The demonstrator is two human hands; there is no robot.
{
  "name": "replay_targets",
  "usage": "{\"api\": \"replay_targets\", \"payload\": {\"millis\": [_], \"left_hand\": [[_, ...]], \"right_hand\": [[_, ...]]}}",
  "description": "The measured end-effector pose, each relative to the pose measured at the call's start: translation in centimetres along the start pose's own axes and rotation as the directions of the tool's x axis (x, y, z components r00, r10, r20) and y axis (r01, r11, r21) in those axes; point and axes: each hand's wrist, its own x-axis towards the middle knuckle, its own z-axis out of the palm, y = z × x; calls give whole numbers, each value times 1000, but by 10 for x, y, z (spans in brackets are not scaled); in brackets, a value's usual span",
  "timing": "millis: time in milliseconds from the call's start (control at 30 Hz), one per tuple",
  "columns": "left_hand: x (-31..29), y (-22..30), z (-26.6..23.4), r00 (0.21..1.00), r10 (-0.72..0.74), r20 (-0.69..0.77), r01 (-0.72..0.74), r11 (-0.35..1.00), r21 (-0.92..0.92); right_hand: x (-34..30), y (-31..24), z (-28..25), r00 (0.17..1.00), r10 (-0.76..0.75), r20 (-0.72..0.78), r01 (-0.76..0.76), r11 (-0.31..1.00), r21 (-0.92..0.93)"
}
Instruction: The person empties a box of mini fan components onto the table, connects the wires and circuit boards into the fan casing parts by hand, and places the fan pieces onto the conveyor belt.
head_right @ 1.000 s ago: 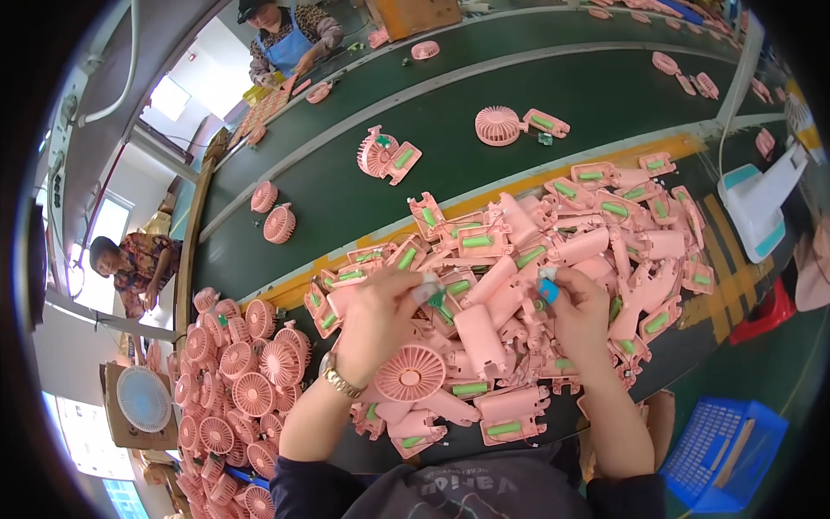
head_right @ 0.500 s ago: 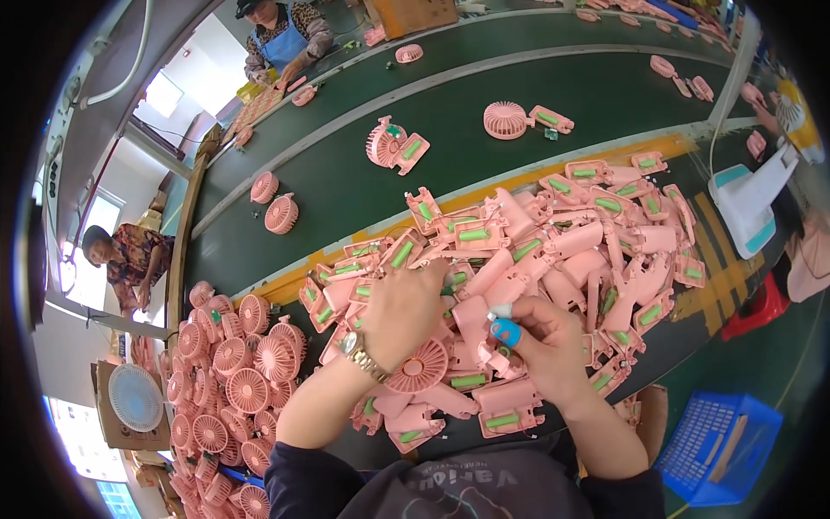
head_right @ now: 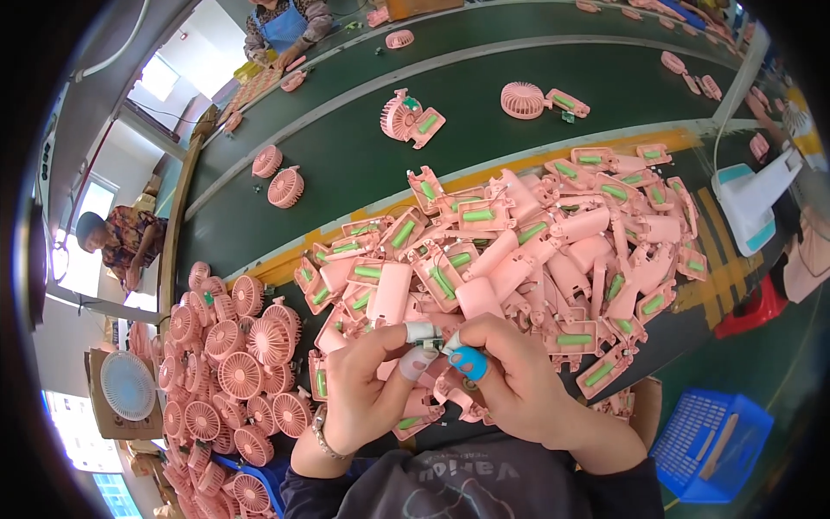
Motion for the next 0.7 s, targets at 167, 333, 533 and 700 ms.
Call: {"api": "replay_targets", "payload": {"millis": [167,333,533,700], "left_hand": [[0,5,-6,997,71,-9,-69,993,98],[0,0,-10,983,181,27,-182,978,105],[-10,16,-16,997,-12,83,-14,954,300],[-6,14,-13,995,96,42,-104,954,282]], "right_hand": [[-1,-5,2,999,42,16,-42,998,47],[-3,-10,7,978,193,73,-204,958,200],[-3,-2,10,986,168,17,-166,950,263],[0,-7,4,997,-73,19,75,991,-108]]}}
